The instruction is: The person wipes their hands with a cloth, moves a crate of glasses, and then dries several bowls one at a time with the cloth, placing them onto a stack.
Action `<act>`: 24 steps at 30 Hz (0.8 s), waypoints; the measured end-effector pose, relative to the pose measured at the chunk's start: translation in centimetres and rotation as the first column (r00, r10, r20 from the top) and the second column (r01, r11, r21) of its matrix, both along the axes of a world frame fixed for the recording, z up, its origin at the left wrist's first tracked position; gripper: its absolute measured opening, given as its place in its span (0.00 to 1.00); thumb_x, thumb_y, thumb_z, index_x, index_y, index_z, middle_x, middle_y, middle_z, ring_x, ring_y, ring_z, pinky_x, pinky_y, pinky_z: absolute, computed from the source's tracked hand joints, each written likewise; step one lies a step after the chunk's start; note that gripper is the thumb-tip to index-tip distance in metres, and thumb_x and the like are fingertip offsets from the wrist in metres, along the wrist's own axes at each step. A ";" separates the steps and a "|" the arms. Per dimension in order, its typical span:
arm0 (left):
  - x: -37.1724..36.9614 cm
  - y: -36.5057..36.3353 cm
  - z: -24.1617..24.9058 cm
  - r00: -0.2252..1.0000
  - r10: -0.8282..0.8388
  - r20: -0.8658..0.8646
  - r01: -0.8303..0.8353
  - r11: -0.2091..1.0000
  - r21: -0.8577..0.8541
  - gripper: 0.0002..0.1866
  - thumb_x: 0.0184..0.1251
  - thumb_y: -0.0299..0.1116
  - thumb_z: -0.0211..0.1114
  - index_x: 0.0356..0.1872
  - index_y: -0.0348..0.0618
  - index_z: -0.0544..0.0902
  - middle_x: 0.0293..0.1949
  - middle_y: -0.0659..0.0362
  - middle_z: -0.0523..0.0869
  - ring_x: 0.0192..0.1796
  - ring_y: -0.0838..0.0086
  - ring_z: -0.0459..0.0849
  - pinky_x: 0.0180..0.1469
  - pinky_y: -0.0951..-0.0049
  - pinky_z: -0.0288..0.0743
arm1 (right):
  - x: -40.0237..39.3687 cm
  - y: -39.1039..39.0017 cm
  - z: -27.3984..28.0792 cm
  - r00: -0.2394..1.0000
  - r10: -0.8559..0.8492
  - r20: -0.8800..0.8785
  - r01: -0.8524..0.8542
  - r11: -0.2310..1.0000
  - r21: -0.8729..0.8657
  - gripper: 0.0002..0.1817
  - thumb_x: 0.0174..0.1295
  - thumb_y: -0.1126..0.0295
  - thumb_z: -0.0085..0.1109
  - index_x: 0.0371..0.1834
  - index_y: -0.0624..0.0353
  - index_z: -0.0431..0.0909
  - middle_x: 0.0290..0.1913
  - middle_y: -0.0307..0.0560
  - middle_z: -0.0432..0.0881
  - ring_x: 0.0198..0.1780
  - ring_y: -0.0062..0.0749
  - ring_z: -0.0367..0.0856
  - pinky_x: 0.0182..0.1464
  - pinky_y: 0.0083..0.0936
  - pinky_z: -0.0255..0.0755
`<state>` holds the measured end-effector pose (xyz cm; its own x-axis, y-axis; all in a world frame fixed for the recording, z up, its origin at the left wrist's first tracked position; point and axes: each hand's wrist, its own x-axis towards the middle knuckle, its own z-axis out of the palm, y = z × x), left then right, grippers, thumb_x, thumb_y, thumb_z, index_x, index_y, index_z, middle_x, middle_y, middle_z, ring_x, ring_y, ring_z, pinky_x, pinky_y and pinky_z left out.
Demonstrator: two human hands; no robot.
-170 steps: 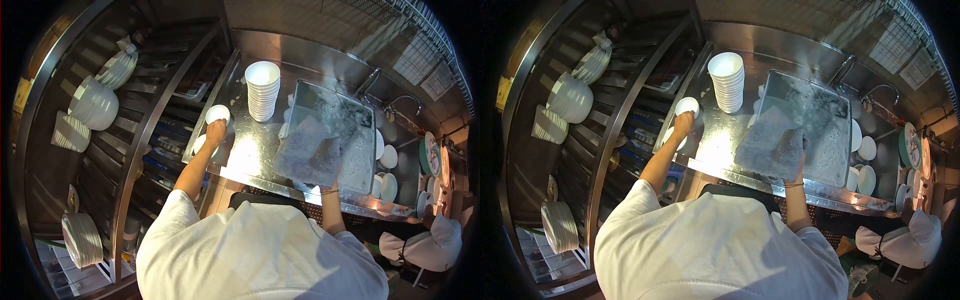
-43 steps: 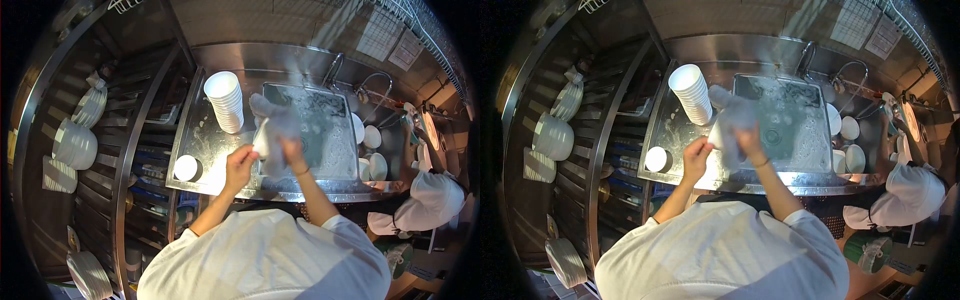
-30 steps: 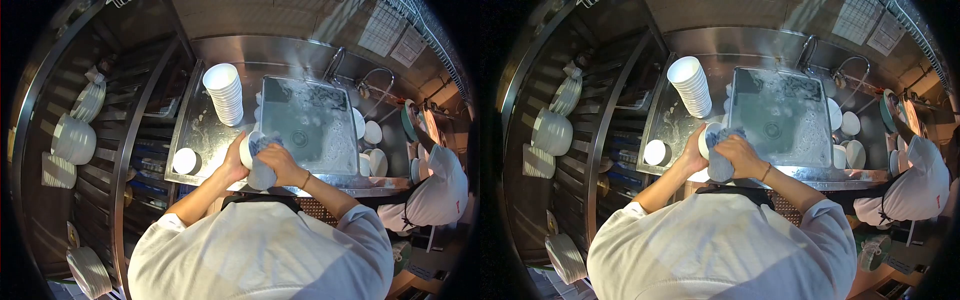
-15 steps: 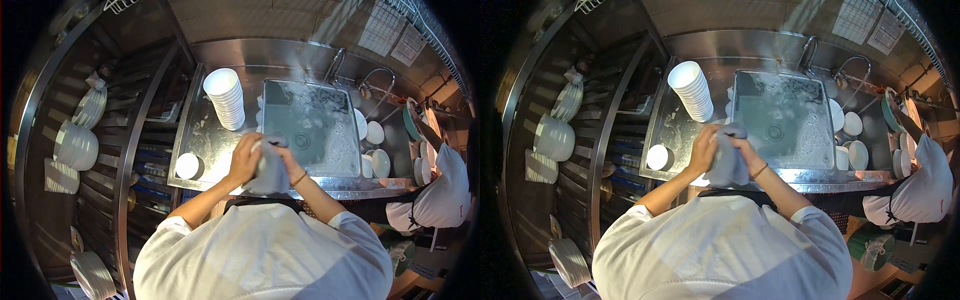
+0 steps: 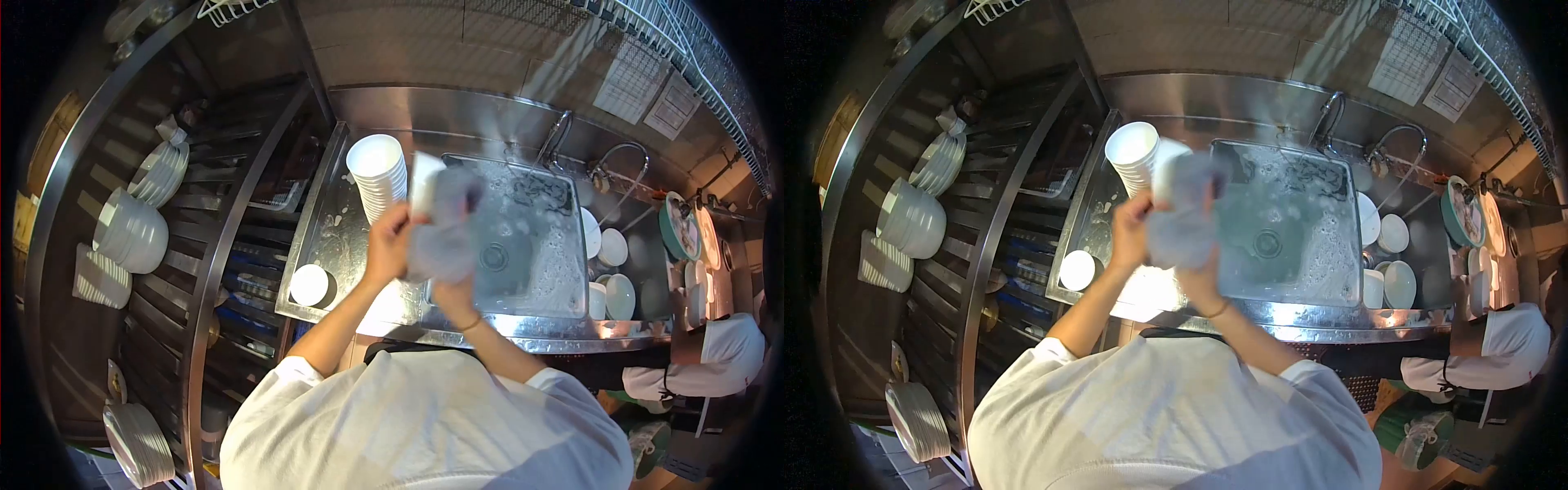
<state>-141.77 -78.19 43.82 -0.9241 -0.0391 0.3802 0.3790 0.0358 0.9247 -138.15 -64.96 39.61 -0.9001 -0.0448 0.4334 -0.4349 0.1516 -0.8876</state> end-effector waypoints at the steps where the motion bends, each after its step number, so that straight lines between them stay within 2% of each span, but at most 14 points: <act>1: -1.3 -1.3 1.2 0.987 0.054 -0.154 -0.073 0.990 -0.118 0.04 0.55 0.26 0.64 0.30 0.36 0.80 0.26 0.64 0.77 0.30 0.80 0.73 0.34 0.78 0.66 | 1.6 -1.8 0.8 0.994 0.080 -0.074 -0.089 0.988 -0.128 0.26 0.48 0.80 0.58 0.54 0.67 0.67 0.49 0.48 0.75 0.52 0.31 0.71 0.58 0.27 0.63; 2: -2.9 -3.2 2.5 0.945 0.088 -0.314 -0.163 0.961 -0.221 0.05 0.53 0.25 0.64 0.30 0.36 0.80 0.26 0.61 0.77 0.29 0.76 0.75 0.33 0.76 0.67 | 1.7 -2.5 -0.8 0.858 0.457 0.232 -0.303 0.817 -0.490 0.27 0.50 0.79 0.58 0.56 0.66 0.65 0.52 0.47 0.73 0.54 0.29 0.69 0.59 0.27 0.62; 4: -6.1 -5.4 3.0 0.882 0.221 -0.417 -0.393 0.833 -0.389 0.05 0.53 0.24 0.64 0.31 0.36 0.80 0.26 0.56 0.78 0.29 0.65 0.77 0.33 0.73 0.69 | 3.2 -2.6 -1.7 0.959 0.261 0.108 -0.249 0.962 -0.115 0.25 0.55 0.78 0.56 0.58 0.63 0.64 0.54 0.43 0.72 0.56 0.27 0.68 0.58 0.26 0.63; 5: -6.7 -6.3 2.9 0.881 0.223 -0.416 -0.395 0.832 -0.390 0.05 0.53 0.24 0.64 0.31 0.36 0.80 0.26 0.56 0.78 0.29 0.65 0.77 0.33 0.73 0.69 | 3.3 -2.3 -2.0 0.959 0.263 0.109 -0.251 0.961 -0.115 0.25 0.55 0.78 0.56 0.58 0.63 0.64 0.54 0.43 0.72 0.56 0.27 0.68 0.58 0.26 0.63; 7: -8.2 -7.7 2.9 0.893 0.124 -0.432 -0.355 0.784 -0.509 0.04 0.53 0.23 0.63 0.31 0.36 0.79 0.28 0.51 0.77 0.31 0.57 0.77 0.34 0.68 0.70 | 2.7 -0.9 -2.3 0.821 0.446 0.357 -0.126 0.751 -0.648 0.20 0.59 0.71 0.56 0.55 0.59 0.68 0.51 0.43 0.74 0.53 0.30 0.72 0.58 0.31 0.65; 8: -8.7 -8.1 2.3 0.891 0.125 -0.436 -0.358 0.785 -0.506 0.04 0.53 0.23 0.63 0.31 0.36 0.79 0.28 0.51 0.77 0.31 0.57 0.77 0.34 0.68 0.70 | 2.5 -0.1 -1.4 0.822 0.446 0.354 -0.129 0.752 -0.647 0.20 0.59 0.71 0.56 0.55 0.59 0.68 0.51 0.43 0.74 0.53 0.30 0.72 0.58 0.31 0.65; 11: -9.5 -8.8 1.0 0.875 0.009 -0.485 -0.347 0.711 -0.612 0.03 0.53 0.23 0.62 0.29 0.37 0.78 0.29 0.54 0.77 0.34 0.59 0.76 0.35 0.64 0.69 | 1.5 2.2 0.6 0.699 0.470 0.538 0.088 0.691 -0.717 0.20 0.60 0.65 0.58 0.54 0.58 0.70 0.51 0.41 0.75 0.52 0.31 0.73 0.56 0.31 0.68; 14: -9.4 -9.1 1.0 0.887 -0.020 -0.462 -0.336 0.658 -0.674 0.03 0.55 0.24 0.61 0.31 0.37 0.79 0.31 0.54 0.77 0.39 0.59 0.76 0.42 0.63 0.69 | 0.1 3.8 0.2 0.685 0.503 0.527 0.169 0.595 -0.786 0.20 0.59 0.62 0.58 0.53 0.57 0.71 0.50 0.43 0.76 0.52 0.33 0.74 0.55 0.31 0.68; 18: -8.7 -9.9 0.5 0.840 -0.124 -0.527 -0.356 0.609 -0.709 0.07 0.57 0.26 0.60 0.37 0.38 0.78 0.37 0.52 0.77 0.45 0.57 0.75 0.51 0.62 0.67 | -1.0 5.1 0.0 0.714 0.526 0.462 0.127 0.551 -0.825 0.21 0.60 0.59 0.57 0.53 0.59 0.71 0.51 0.43 0.76 0.51 0.34 0.75 0.55 0.31 0.69; 20: -7.0 -10.0 0.5 0.784 0.117 -0.609 -0.537 0.620 -0.572 0.11 0.59 0.28 0.59 0.43 0.39 0.76 0.41 0.50 0.76 0.47 0.55 0.74 0.56 0.60 0.63 | -1.3 5.7 -0.3 0.722 0.513 0.464 0.129 0.559 -0.819 0.22 0.60 0.59 0.56 0.53 0.59 0.71 0.50 0.43 0.76 0.51 0.35 0.75 0.55 0.31 0.69; 21: -6.1 -11.1 -0.5 0.794 0.185 -0.579 -0.542 0.648 -0.536 0.13 0.59 0.28 0.58 0.45 0.39 0.74 0.43 0.48 0.75 0.47 0.53 0.74 0.54 0.61 0.65 | -1.3 6.1 -0.2 0.734 0.495 0.466 0.140 0.560 -0.816 0.21 0.60 0.59 0.56 0.53 0.59 0.71 0.50 0.43 0.77 0.51 0.35 0.75 0.55 0.31 0.69; 22: -4.9 -12.5 -2.5 0.800 0.268 -0.536 -0.573 0.605 -0.552 0.10 0.60 0.27 0.56 0.43 0.37 0.74 0.42 0.48 0.76 0.46 0.54 0.74 0.50 0.62 0.67 | -1.2 6.5 -0.2 0.745 0.476 0.467 0.152 0.561 -0.814 0.21 0.60 0.59 0.56 0.53 0.59 0.71 0.50 0.44 0.77 0.51 0.35 0.75 0.54 0.31 0.69; 23: -3.3 -13.9 -4.9 0.788 0.324 -0.523 -0.613 0.492 -0.618 0.08 0.59 0.29 0.58 0.37 0.37 0.75 0.35 0.49 0.79 0.40 0.53 0.77 0.42 0.61 0.71 | -1.2 6.9 -0.5 0.767 0.461 0.446 0.148 0.550 -0.822 0.20 0.61 0.59 0.55 0.52 0.58 0.72 0.50 0.44 0.77 0.51 0.35 0.75 0.54 0.32 0.69; 24: -1.4 -15.2 -7.4 0.867 0.392 -0.307 -0.462 0.406 -0.789 0.09 0.57 0.32 0.60 0.35 0.38 0.76 0.31 0.50 0.80 0.37 0.52 0.78 0.39 0.60 0.71 | -1.2 7.3 -0.5 0.767 0.461 0.446 0.151 0.546 -0.824 0.20 0.61 0.59 0.55 0.52 0.58 0.72 0.50 0.44 0.77 0.51 0.35 0.75 0.54 0.32 0.69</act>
